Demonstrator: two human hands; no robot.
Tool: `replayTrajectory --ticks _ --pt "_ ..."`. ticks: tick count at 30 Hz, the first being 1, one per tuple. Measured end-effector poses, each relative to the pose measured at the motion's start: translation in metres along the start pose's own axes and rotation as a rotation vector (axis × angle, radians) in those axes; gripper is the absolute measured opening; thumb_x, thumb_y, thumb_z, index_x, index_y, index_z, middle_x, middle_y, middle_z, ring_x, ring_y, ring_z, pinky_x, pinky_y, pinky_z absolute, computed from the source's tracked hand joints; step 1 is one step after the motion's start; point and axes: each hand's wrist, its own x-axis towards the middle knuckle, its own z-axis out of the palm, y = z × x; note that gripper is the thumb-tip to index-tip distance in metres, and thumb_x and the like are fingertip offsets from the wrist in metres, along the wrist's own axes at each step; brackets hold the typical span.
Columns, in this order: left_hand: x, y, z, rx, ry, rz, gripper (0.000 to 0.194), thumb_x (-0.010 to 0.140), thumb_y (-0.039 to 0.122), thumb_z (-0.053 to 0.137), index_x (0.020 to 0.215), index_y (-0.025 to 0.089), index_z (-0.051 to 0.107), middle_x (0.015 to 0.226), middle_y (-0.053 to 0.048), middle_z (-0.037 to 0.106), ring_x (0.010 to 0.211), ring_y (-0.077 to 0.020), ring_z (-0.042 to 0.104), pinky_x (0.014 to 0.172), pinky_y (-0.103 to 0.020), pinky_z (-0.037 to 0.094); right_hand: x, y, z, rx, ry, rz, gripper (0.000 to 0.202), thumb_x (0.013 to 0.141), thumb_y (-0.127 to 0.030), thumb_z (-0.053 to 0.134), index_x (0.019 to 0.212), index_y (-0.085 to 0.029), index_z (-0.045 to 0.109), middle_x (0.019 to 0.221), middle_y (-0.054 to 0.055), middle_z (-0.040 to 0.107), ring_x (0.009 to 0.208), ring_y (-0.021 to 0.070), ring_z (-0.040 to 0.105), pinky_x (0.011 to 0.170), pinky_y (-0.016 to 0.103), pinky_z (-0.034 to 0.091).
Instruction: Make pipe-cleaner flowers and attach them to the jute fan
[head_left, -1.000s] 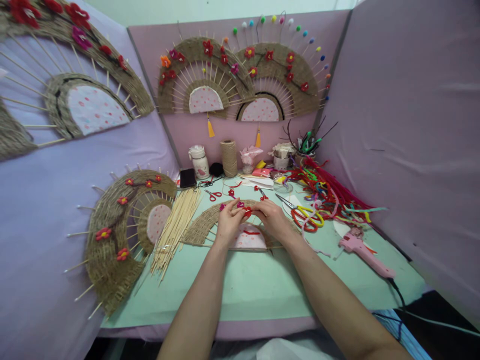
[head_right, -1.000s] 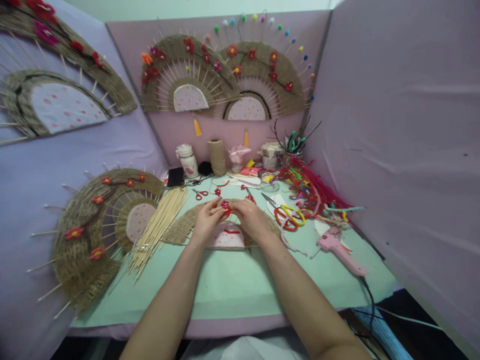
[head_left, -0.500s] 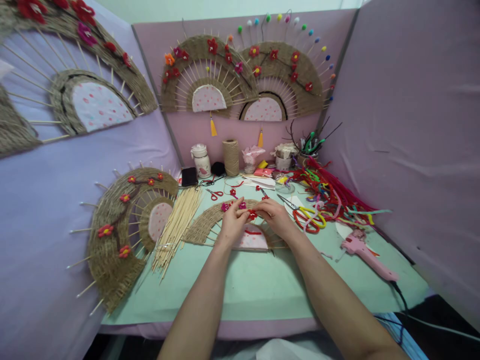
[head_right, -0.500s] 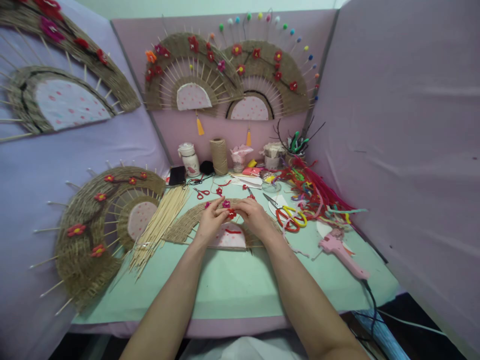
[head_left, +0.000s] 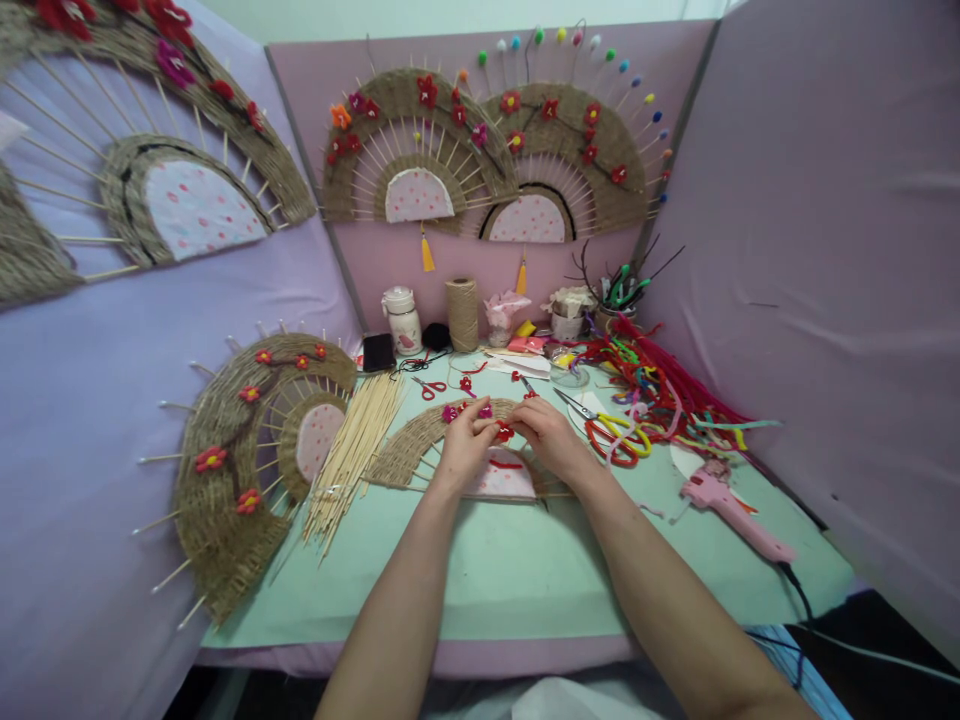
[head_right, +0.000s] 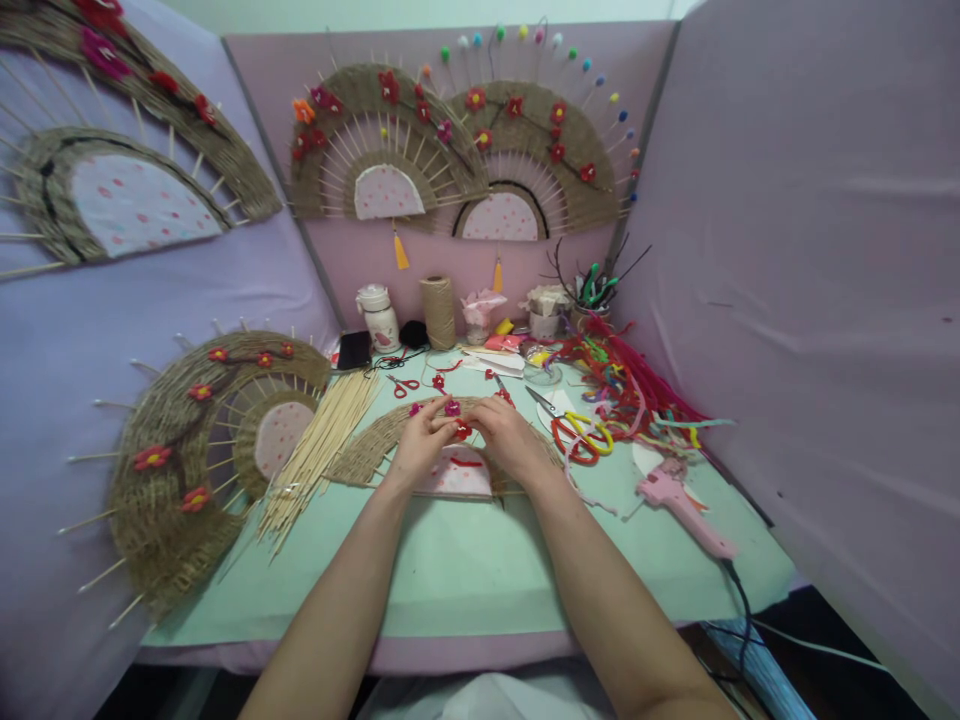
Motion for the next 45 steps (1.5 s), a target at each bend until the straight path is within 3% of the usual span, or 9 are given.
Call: replayTrajectory --ticks 5,9,12,19,22,27,39,45 --pt "0.002 -0.001 0.001 -0.063 0.021 -0.024 0.058 0.072 0.010 0.061 0.127 0.012 0.045 0.082 -0.007 0.068 0.071 -0.0126 0.064 0.073 -0.029 0.052 -0.001 0.000 0.003 -0.012 0.036 0.012 0.016 0.088 -0.025 0.047 0.084 -0.020 0.061 0.081 0.006 0.061 0.082 0.0185 0.053 0.074 0.032 0.043" --pt "0.003 -0.001 0.002 -0.217 0.069 -0.078 0.047 0.074 0.013 0.061 0.119 0.015 0.049 0.099 -0.011 0.065 0.074 -0.0118 0.065 0.074 -0.028 0.053 -0.002 0.001 0.005 -0.037 0.206 0.102 0.016 0.089 -0.024 0.046 0.085 -0.019 0.061 0.082 0.006 0.060 0.083 0.0190 0.052 0.075 0.033 0.042" --pt "0.003 -0.002 0.004 -0.235 0.064 -0.144 0.028 0.073 0.014 0.064 0.100 0.010 0.057 0.086 -0.011 0.068 0.071 -0.0127 0.066 0.071 -0.026 0.053 -0.002 -0.001 0.007 -0.034 0.262 0.142 0.015 0.088 -0.023 0.047 0.086 -0.020 0.061 0.083 0.006 0.060 0.083 0.0197 0.053 0.075 0.033 0.042" --pt "0.005 -0.006 0.002 -0.241 0.144 -0.117 0.013 0.067 0.016 0.068 0.077 0.010 0.063 0.072 -0.007 0.067 0.067 -0.0135 0.065 0.067 -0.025 0.053 -0.002 -0.009 0.013 0.033 0.180 0.113 0.014 0.087 -0.021 0.048 0.089 -0.021 0.062 0.087 0.006 0.062 0.086 0.0193 0.054 0.077 0.033 0.043" --pt "0.008 -0.011 -0.002 -0.087 0.172 -0.054 0.011 0.065 0.017 0.067 0.074 0.011 0.065 0.067 -0.005 0.066 0.061 -0.0124 0.062 0.061 -0.024 0.052 -0.002 -0.003 0.013 0.079 0.148 0.134 0.016 0.087 -0.023 0.048 0.092 -0.021 0.063 0.089 0.006 0.063 0.086 0.0189 0.056 0.077 0.034 0.044" --pt "0.012 -0.023 -0.006 0.179 0.077 0.056 0.010 0.065 0.018 0.064 0.073 0.013 0.067 0.065 -0.003 0.066 0.054 -0.0107 0.058 0.054 -0.021 0.048 -0.003 0.009 0.011 0.116 0.083 0.107 0.016 0.084 -0.019 0.051 0.092 -0.022 0.065 0.088 0.005 0.065 0.086 0.0180 0.058 0.078 0.033 0.045" --pt "0.007 -0.016 -0.001 0.071 0.040 -0.087 0.008 0.066 0.017 0.063 0.071 0.011 0.065 0.063 -0.002 0.063 0.054 -0.0095 0.058 0.050 -0.018 0.047 -0.003 0.011 0.009 0.030 -0.006 0.046 0.019 0.087 -0.026 0.049 0.086 -0.021 0.067 0.080 0.005 0.066 0.079 0.0175 0.058 0.072 0.031 0.044" --pt "0.007 -0.014 -0.001 0.059 0.033 -0.087 0.006 0.065 0.017 0.063 0.069 0.012 0.065 0.061 -0.001 0.064 0.051 -0.0095 0.058 0.049 -0.018 0.047 -0.003 0.007 0.007 -0.007 -0.012 0.024 0.019 0.088 -0.024 0.047 0.086 -0.021 0.066 0.080 0.006 0.065 0.078 0.0173 0.056 0.072 0.031 0.043"
